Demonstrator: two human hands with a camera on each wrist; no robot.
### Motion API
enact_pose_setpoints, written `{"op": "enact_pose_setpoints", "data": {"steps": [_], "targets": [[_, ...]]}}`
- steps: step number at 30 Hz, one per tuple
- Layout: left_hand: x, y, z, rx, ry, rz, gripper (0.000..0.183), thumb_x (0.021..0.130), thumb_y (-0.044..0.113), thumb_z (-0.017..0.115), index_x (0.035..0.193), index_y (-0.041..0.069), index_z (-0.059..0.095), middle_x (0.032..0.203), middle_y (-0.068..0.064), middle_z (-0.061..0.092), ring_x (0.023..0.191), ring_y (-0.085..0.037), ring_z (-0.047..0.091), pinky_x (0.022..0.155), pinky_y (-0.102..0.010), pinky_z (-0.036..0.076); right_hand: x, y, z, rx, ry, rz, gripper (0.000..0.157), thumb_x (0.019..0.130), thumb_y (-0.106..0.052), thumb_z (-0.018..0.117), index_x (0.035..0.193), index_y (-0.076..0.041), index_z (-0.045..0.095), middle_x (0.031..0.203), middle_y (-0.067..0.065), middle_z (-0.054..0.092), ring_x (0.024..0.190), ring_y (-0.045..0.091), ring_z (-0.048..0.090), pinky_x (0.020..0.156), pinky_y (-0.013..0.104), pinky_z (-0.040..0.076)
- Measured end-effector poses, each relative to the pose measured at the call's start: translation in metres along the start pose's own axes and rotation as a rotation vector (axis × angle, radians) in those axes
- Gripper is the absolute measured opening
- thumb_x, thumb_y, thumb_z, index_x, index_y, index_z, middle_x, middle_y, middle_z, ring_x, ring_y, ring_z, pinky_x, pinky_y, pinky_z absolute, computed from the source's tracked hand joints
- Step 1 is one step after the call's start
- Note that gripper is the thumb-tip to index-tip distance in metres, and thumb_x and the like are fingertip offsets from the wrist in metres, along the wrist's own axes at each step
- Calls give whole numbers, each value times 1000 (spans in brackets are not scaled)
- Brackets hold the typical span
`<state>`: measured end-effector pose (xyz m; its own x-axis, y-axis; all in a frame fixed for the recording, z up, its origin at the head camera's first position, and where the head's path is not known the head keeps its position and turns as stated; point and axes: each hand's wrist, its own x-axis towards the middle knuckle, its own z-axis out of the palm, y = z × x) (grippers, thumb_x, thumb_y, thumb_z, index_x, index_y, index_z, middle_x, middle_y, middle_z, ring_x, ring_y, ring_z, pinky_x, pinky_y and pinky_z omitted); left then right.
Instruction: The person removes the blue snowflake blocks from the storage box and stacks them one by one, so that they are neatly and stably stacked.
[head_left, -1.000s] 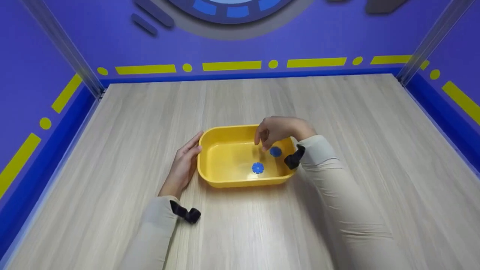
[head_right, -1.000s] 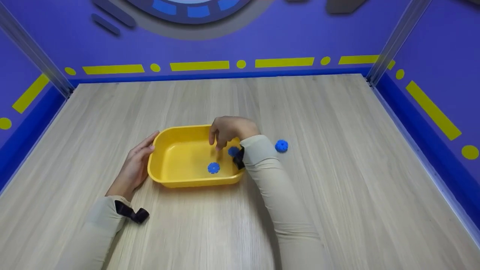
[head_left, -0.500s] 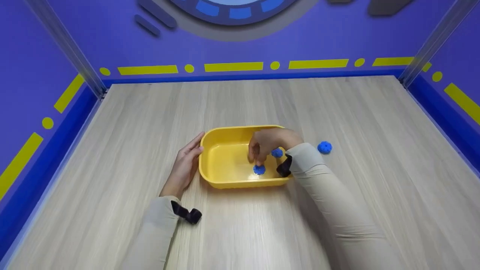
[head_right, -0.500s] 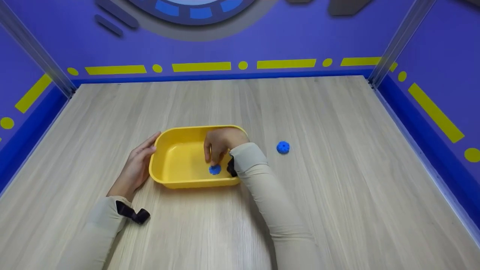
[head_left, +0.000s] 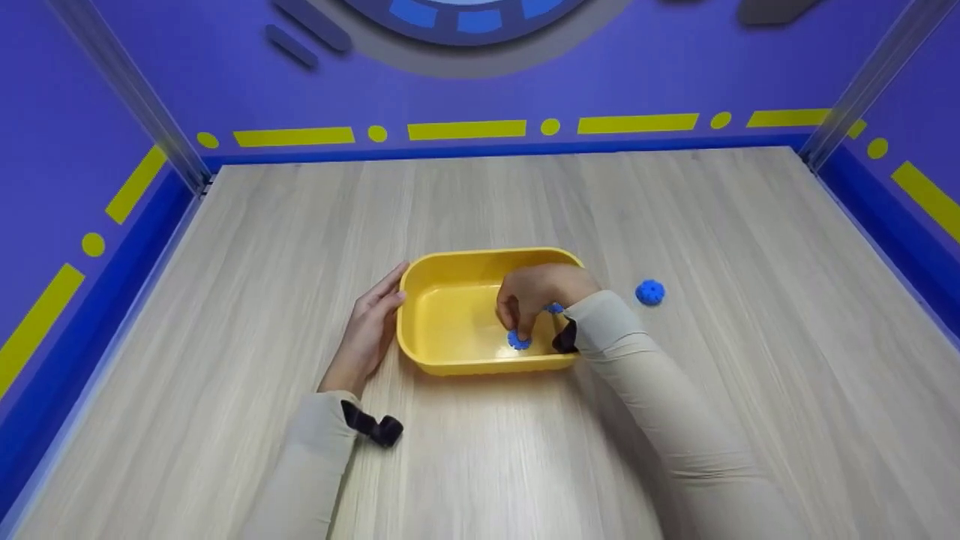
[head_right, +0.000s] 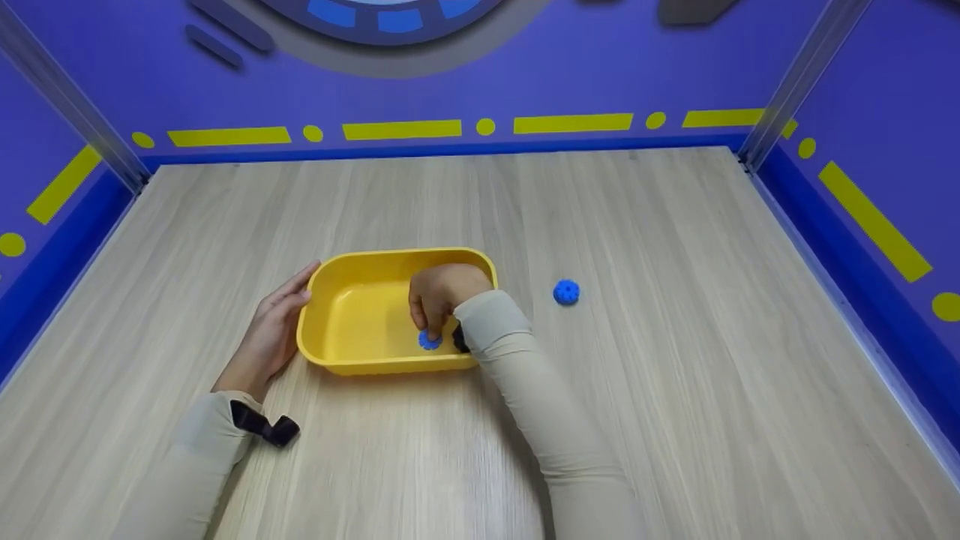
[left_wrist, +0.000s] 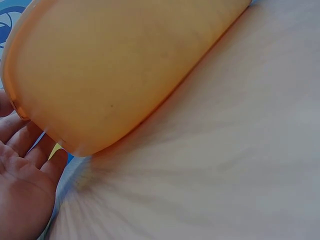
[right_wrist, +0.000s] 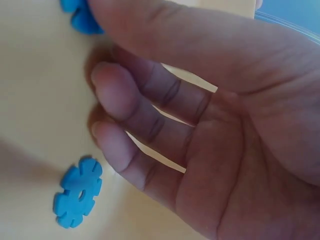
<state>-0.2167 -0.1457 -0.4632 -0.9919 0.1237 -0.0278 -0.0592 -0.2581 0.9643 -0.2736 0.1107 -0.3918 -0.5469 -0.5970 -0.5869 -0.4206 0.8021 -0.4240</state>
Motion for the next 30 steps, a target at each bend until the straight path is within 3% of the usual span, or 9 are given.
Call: {"op": "enact_pose_setpoints", "data": {"steps": [19, 30], "targets": [[-1, 0, -1, -6, -15, -4, 52, 97, 7, 45, 148, 6, 36, 156, -8, 31, 143, -20, 32, 115, -32, 32, 0, 0, -1, -4, 35, -20, 13, 74, -15, 82, 79, -15, 70, 82, -6, 68, 75, 11, 54, 68, 22, 46], [-1, 0, -2, -9, -18, -4, 51, 98, 8, 46, 148, 6, 37, 156, -6, 32, 141, -20, 35, 112, -31, 37, -1, -3, -2, -19, 113, -38, 12, 77, -10, 79, 85, -17, 73, 86, -3, 70, 78, 11, 58, 73, 25, 51]]}}
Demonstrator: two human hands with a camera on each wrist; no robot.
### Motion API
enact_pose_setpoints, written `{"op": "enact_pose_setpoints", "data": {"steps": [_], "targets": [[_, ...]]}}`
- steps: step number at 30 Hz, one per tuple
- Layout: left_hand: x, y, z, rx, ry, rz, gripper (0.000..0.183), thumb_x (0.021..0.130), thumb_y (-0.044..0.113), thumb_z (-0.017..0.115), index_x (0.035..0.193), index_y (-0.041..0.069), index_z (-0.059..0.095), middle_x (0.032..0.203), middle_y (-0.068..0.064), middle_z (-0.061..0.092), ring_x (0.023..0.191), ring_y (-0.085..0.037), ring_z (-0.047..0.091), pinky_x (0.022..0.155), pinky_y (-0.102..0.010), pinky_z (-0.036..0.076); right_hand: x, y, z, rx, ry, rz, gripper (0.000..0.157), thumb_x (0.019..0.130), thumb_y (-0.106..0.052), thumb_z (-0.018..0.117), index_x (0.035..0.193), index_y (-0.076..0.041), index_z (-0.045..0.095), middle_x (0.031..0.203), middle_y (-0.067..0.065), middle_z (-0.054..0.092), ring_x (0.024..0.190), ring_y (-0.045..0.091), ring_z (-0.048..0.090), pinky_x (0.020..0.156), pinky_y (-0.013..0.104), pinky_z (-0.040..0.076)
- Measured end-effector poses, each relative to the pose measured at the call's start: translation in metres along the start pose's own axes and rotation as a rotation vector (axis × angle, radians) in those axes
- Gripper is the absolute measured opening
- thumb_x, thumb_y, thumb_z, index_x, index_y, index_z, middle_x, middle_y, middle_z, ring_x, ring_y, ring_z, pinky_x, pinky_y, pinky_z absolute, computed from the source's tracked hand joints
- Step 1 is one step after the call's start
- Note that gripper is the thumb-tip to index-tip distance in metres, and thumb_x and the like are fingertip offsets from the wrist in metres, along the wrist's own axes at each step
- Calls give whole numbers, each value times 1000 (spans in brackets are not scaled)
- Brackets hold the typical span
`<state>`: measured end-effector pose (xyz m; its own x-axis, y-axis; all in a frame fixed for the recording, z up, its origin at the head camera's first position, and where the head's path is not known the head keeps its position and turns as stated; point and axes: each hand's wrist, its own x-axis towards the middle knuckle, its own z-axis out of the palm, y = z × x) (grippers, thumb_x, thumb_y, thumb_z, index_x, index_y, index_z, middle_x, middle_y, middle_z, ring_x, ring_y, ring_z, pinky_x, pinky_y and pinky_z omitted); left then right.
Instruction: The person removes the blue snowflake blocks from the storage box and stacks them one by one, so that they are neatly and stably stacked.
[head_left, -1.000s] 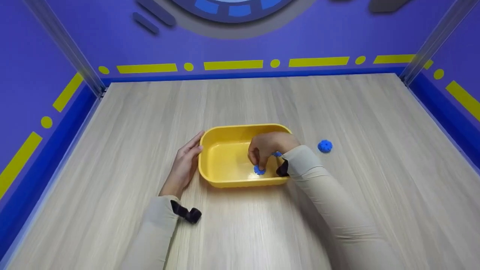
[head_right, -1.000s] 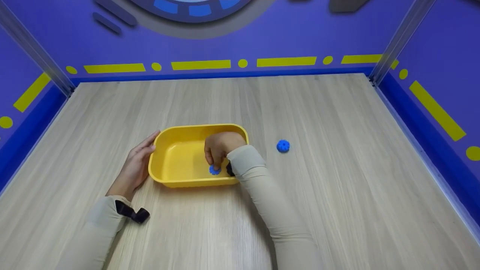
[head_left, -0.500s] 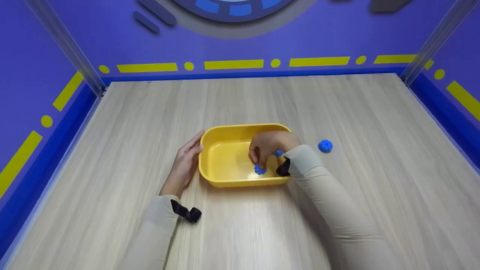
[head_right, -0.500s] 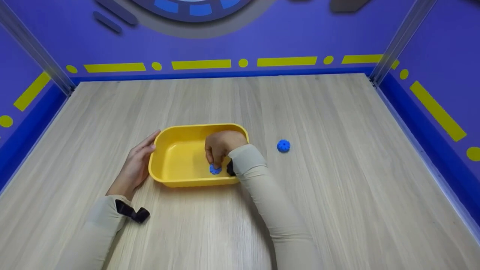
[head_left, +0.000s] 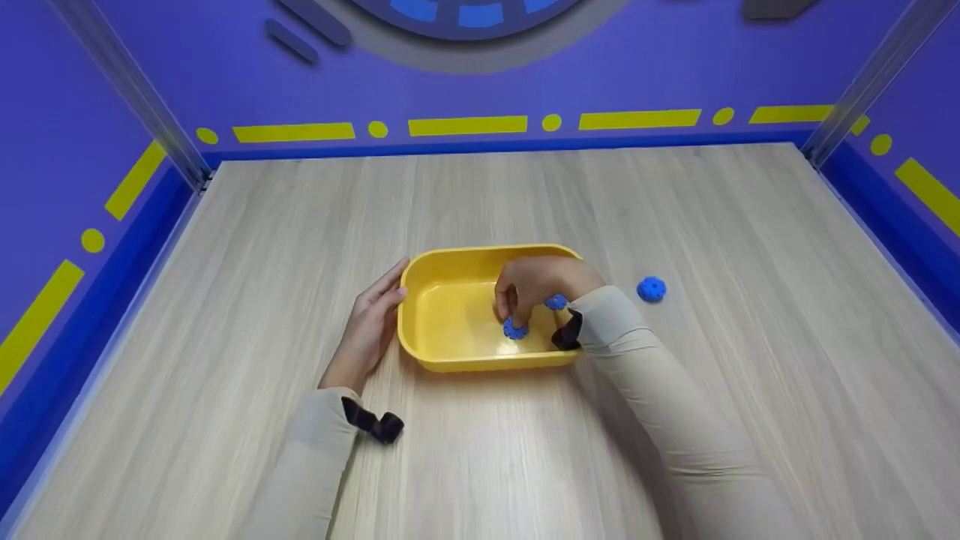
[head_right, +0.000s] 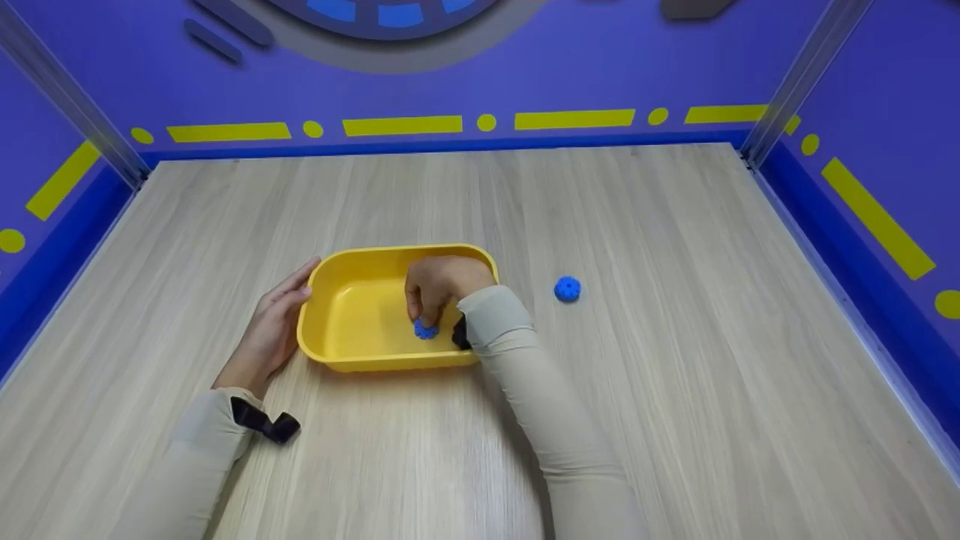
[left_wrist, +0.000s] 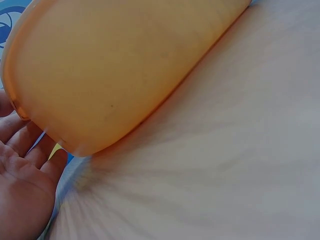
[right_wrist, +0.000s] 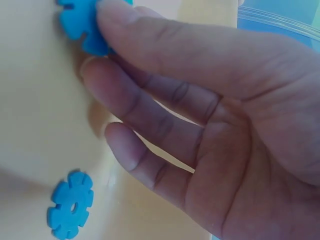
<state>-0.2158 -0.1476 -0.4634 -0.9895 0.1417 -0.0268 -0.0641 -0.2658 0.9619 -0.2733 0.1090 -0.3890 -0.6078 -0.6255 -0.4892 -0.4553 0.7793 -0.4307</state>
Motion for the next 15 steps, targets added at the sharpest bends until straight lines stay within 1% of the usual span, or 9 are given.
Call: {"op": "enact_pose_setpoints", "data": {"steps": [3, 7, 13, 15], "targets": [[0, 0, 0, -2, -4, 0, 51, 98, 8, 46, 148, 7, 36, 157, -6, 31, 142, -20, 34, 112, -30, 36, -1, -1, -2, -26, 18, -15, 10, 79, -10, 77, 84, -17, 74, 87, -3, 70, 76, 11, 59, 72, 25, 52], [0, 0, 0, -4, -2, -4, 51, 98, 8, 45, 148, 7, 36, 157, -5, 30, 143, -18, 31, 114, -30, 34, -5, -3, -6, -46, 36, -27, 9, 80, -8, 75, 85, -17, 75, 87, -2, 71, 75, 11, 58, 69, 24, 51], [1, 1, 0, -5, -3, -3, 52, 98, 7, 45, 149, 5, 34, 158, -7, 29, 145, -18, 28, 118, -33, 29, -13, -5, -13, 2, 63, 6, 8, 83, -9, 72, 87, -16, 74, 83, -2, 68, 80, 23, 62, 65, 24, 48], [1, 1, 1, 0, 1, -4, 52, 98, 7, 45, 148, 5, 35, 157, -6, 29, 145, -17, 28, 118, -33, 28, -17, -6, -15, 7, 77, 11, 5, 84, -11, 72, 87, -16, 73, 83, -2, 67, 80, 22, 60, 66, 24, 48]]}}
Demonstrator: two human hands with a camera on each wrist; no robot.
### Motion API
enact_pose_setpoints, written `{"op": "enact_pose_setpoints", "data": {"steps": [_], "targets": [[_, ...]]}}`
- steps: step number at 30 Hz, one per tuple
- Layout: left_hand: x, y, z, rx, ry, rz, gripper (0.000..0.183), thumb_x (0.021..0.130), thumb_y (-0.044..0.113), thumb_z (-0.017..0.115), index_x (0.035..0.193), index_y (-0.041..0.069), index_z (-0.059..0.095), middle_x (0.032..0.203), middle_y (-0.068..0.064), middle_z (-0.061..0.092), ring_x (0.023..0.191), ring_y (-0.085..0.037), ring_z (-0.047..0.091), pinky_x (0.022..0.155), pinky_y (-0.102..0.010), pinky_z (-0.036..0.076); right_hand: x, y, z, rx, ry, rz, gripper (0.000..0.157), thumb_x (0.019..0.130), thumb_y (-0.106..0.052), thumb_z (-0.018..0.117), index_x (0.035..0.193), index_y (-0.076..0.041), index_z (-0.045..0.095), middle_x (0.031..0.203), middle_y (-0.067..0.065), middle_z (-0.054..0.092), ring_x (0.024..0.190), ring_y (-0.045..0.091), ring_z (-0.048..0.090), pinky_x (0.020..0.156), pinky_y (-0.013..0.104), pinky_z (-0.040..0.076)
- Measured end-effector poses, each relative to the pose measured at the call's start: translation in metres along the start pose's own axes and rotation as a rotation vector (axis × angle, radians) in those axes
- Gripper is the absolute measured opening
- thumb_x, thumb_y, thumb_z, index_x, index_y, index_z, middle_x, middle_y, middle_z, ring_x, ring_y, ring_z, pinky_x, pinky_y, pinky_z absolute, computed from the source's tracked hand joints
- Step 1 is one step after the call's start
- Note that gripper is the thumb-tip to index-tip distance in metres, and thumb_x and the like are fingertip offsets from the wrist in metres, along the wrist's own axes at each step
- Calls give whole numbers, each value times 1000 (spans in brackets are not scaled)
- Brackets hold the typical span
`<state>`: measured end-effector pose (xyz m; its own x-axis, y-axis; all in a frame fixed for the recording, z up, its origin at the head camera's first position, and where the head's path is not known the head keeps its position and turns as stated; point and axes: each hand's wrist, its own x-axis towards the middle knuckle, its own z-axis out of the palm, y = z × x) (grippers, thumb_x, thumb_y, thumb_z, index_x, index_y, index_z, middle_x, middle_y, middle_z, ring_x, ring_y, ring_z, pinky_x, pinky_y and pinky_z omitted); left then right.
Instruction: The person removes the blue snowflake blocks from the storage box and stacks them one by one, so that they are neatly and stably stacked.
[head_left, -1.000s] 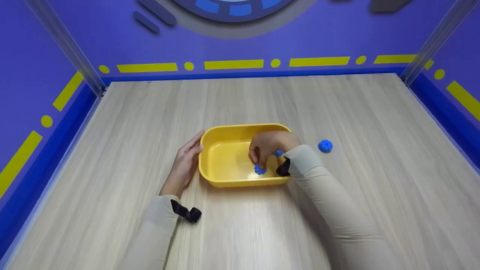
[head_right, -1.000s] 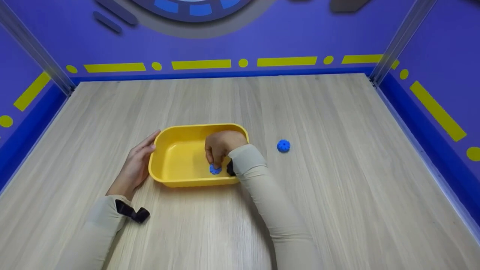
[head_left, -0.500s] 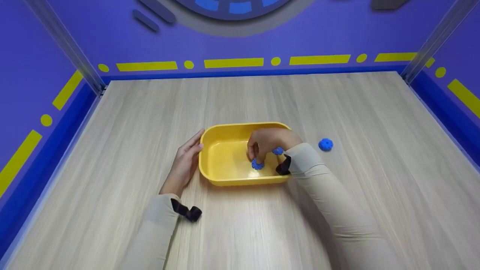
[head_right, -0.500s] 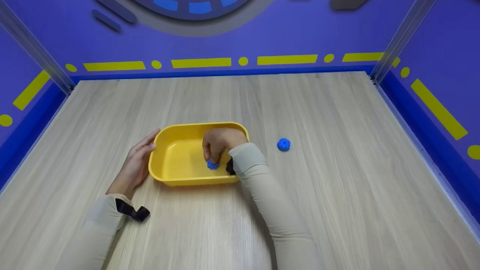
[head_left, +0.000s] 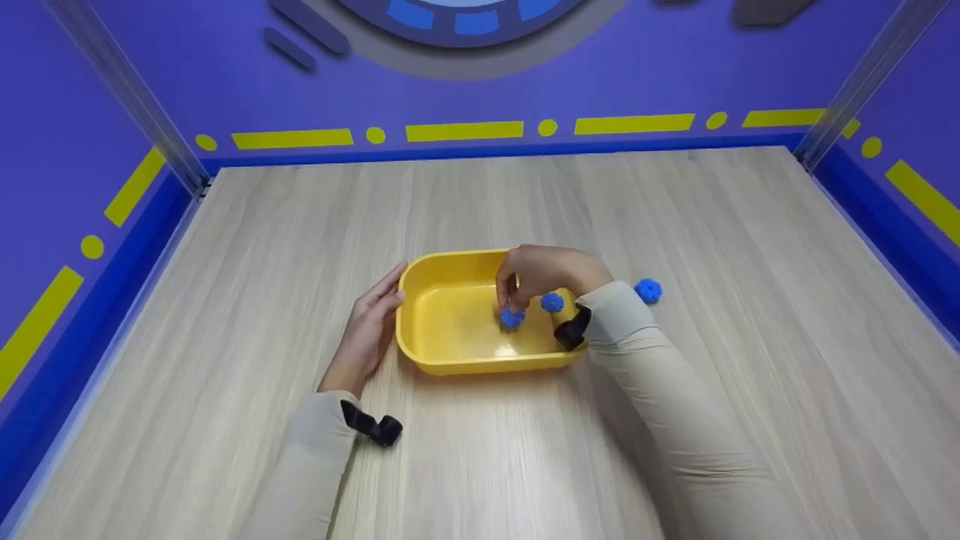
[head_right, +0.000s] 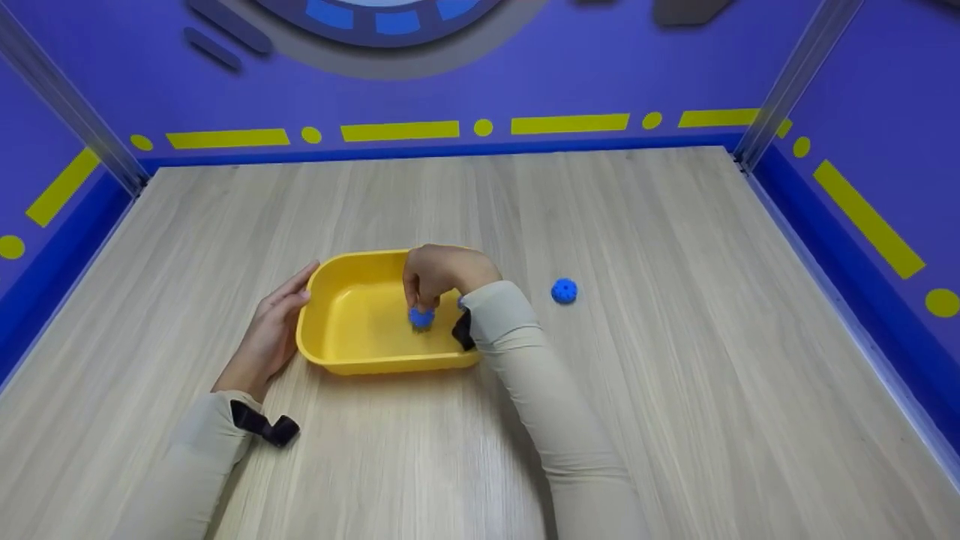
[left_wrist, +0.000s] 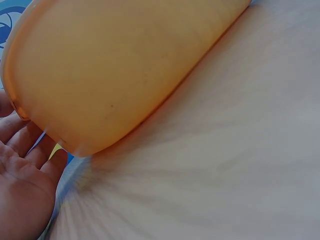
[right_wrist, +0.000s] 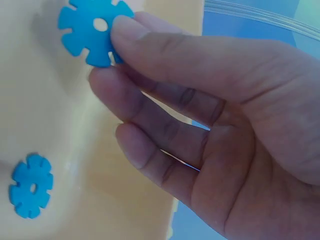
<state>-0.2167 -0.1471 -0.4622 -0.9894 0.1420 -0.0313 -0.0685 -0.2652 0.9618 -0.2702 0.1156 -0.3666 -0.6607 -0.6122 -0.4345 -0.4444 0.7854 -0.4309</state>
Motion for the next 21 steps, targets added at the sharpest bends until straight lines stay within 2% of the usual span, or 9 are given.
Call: {"op": "enact_pose_setpoints", "data": {"steps": [5, 10, 14, 21], "targets": [[0, 0, 1, 10, 7, -5, 52, 98, 7, 45, 148, 6, 35, 157, -5, 30, 145, -16, 27, 118, -32, 27, -8, -1, -6, -10, 25, 13, 3, 85, -16, 72, 88, -16, 73, 85, -3, 67, 80, 17, 56, 75, 27, 51], [-1, -1, 1, 4, 9, -9, 52, 97, 7, 45, 149, 6, 35, 158, -4, 29, 145, -16, 28, 118, -31, 28, -13, 0, -12, 1, 48, 32, 4, 86, -14, 71, 89, -17, 72, 87, -1, 68, 86, 25, 61, 80, 31, 53], [-1, -1, 0, 4, 5, -8, 52, 97, 7, 45, 149, 7, 35, 158, -4, 30, 145, -16, 28, 118, -32, 29, -19, 3, -16, 2, 75, 11, 5, 87, -13, 70, 89, -16, 72, 86, 0, 69, 84, 26, 64, 79, 31, 54], [-1, -1, 0, 8, 3, 3, 52, 97, 8, 46, 148, 7, 36, 157, -4, 30, 145, -16, 28, 118, -32, 29, -32, 12, -22, 29, 137, -47, 8, 86, -8, 69, 90, -14, 73, 85, 0, 72, 77, 19, 66, 75, 30, 56]]}}
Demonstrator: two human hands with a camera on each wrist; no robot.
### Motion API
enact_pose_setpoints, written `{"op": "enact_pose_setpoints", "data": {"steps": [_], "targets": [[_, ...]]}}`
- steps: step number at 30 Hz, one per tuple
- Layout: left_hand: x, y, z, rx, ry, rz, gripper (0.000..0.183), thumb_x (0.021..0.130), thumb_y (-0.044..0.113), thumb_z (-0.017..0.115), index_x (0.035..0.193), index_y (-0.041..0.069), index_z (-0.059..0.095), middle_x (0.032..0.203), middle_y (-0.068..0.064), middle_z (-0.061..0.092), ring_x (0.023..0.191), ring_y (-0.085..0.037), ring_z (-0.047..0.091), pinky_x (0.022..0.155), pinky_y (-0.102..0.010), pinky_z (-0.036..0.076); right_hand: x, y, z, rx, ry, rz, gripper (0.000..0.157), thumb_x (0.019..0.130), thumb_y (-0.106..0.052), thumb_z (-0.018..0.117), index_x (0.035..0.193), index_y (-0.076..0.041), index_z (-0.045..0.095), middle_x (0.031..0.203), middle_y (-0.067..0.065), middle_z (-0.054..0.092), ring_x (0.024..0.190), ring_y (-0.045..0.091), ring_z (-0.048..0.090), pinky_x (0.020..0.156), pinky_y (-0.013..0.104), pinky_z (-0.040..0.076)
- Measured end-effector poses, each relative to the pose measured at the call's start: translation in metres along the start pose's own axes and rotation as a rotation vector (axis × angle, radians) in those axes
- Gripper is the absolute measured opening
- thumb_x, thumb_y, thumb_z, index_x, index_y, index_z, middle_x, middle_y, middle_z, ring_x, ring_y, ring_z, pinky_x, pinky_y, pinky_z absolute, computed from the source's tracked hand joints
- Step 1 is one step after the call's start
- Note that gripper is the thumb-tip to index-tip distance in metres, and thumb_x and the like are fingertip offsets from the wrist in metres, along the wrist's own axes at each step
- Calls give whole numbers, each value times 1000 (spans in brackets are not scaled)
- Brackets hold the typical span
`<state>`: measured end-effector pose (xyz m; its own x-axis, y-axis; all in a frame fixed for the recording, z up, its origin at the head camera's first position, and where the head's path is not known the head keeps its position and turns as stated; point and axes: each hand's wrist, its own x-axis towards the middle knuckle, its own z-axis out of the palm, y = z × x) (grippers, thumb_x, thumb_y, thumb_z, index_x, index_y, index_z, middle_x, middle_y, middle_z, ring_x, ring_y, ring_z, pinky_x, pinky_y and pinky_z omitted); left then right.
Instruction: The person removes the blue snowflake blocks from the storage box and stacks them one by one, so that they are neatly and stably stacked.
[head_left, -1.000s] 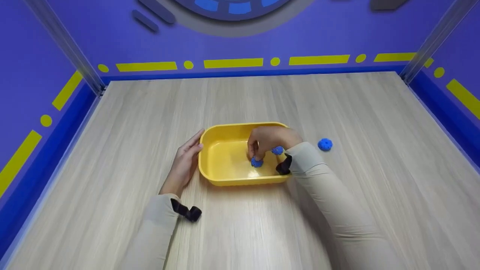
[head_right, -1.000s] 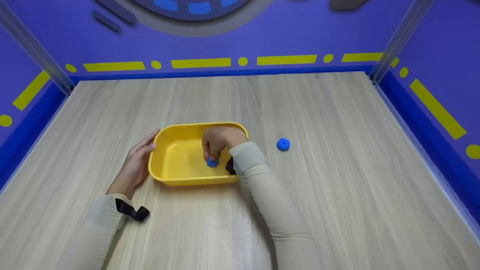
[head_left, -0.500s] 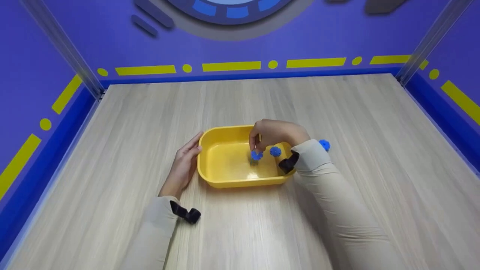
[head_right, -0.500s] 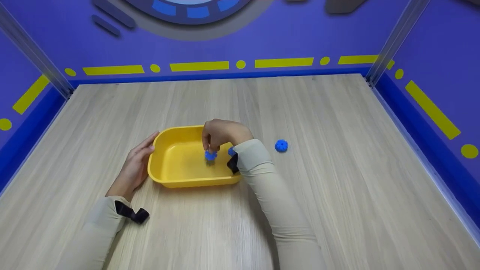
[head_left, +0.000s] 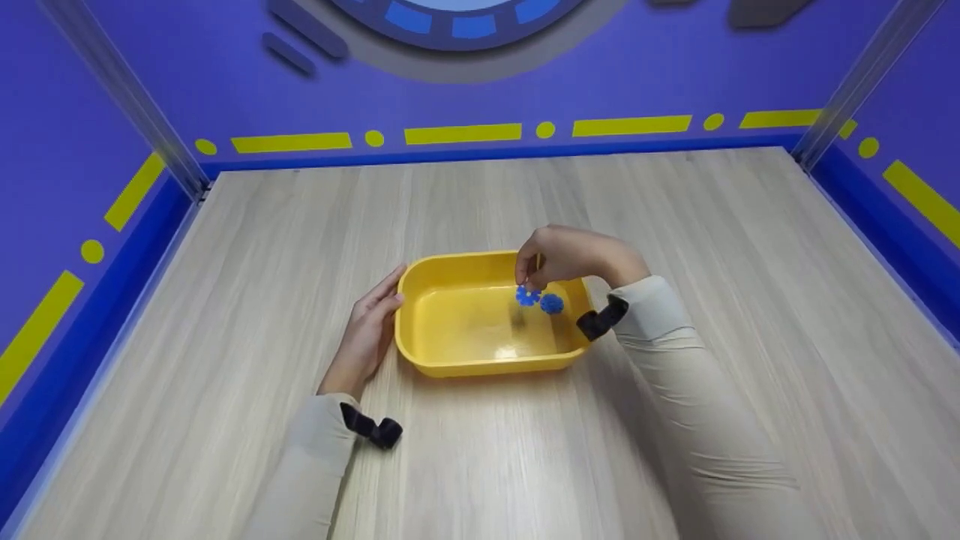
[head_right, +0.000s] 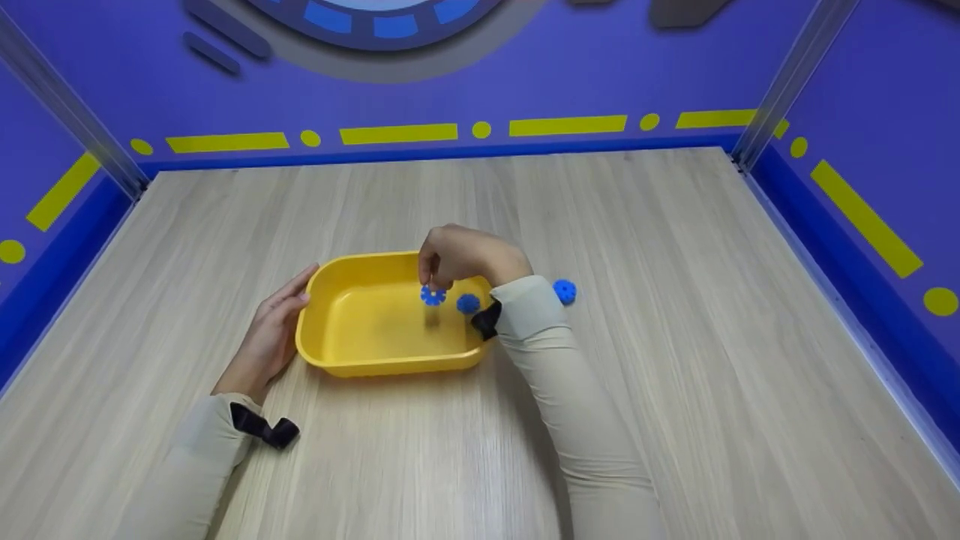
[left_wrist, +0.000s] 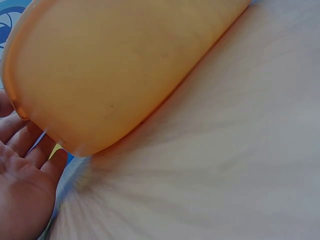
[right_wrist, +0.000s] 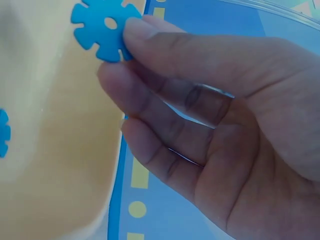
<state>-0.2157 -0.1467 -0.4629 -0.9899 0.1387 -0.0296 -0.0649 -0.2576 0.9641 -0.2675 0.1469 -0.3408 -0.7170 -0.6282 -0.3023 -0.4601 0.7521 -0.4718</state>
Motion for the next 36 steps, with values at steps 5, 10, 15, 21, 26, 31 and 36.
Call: {"op": "enact_pose_setpoints", "data": {"steps": [5, 10, 15, 21, 26, 31, 36], "targets": [[0, 0, 0, -1, -1, 2, 52, 97, 7, 45, 148, 6, 36, 157, -7, 31, 144, -19, 30, 118, -35, 29, -10, 6, -2, 36, 46, -2, 10, 87, -7, 68, 93, -12, 73, 88, 1, 72, 81, 22, 66, 79, 32, 57], [0, 0, 0, 0, -1, 0, 52, 98, 7, 45, 148, 5, 35, 157, -7, 30, 144, -19, 30, 118, -34, 29, -19, 15, -3, 36, 106, -4, 9, 87, -7, 68, 94, -11, 74, 90, 2, 71, 80, 21, 65, 81, 33, 58], [0, 0, 0, 2, 4, -7, 52, 98, 7, 45, 149, 6, 35, 157, -6, 29, 145, -18, 29, 117, -33, 29, -27, 24, -5, 51, 159, -2, 11, 87, -5, 67, 96, -9, 73, 92, 4, 71, 80, 18, 65, 81, 34, 59], [0, 1, 1, 17, 12, -8, 52, 97, 8, 46, 148, 6, 36, 157, -6, 30, 144, -18, 29, 117, -33, 29, -39, 36, -4, 78, 220, -29, 13, 89, -4, 66, 99, -7, 73, 95, 6, 73, 83, 18, 67, 78, 33, 59], [1, 1, 1, 12, 10, -4, 51, 98, 8, 45, 148, 6, 36, 157, -5, 30, 144, -17, 29, 117, -32, 30, -47, 47, -2, 86, 270, -15, 15, 91, -3, 62, 102, -6, 73, 97, 8, 73, 83, 19, 67, 79, 35, 60], [1, 0, 0, 20, 10, 2, 52, 97, 8, 46, 148, 6, 36, 157, -6, 30, 145, -18, 28, 117, -33, 29, -57, 58, 2, 72, 357, -14, 14, 91, -3, 62, 99, -5, 73, 94, 10, 72, 80, 20, 66, 77, 37, 59], [1, 1, 0, 8, 9, -3, 52, 97, 7, 46, 148, 6, 36, 157, -6, 30, 144, -18, 29, 117, -33, 30, -64, 67, 8, 110, 425, 21, 13, 90, -4, 64, 99, -4, 73, 94, 10, 72, 80, 20, 67, 77, 37, 60]]}}
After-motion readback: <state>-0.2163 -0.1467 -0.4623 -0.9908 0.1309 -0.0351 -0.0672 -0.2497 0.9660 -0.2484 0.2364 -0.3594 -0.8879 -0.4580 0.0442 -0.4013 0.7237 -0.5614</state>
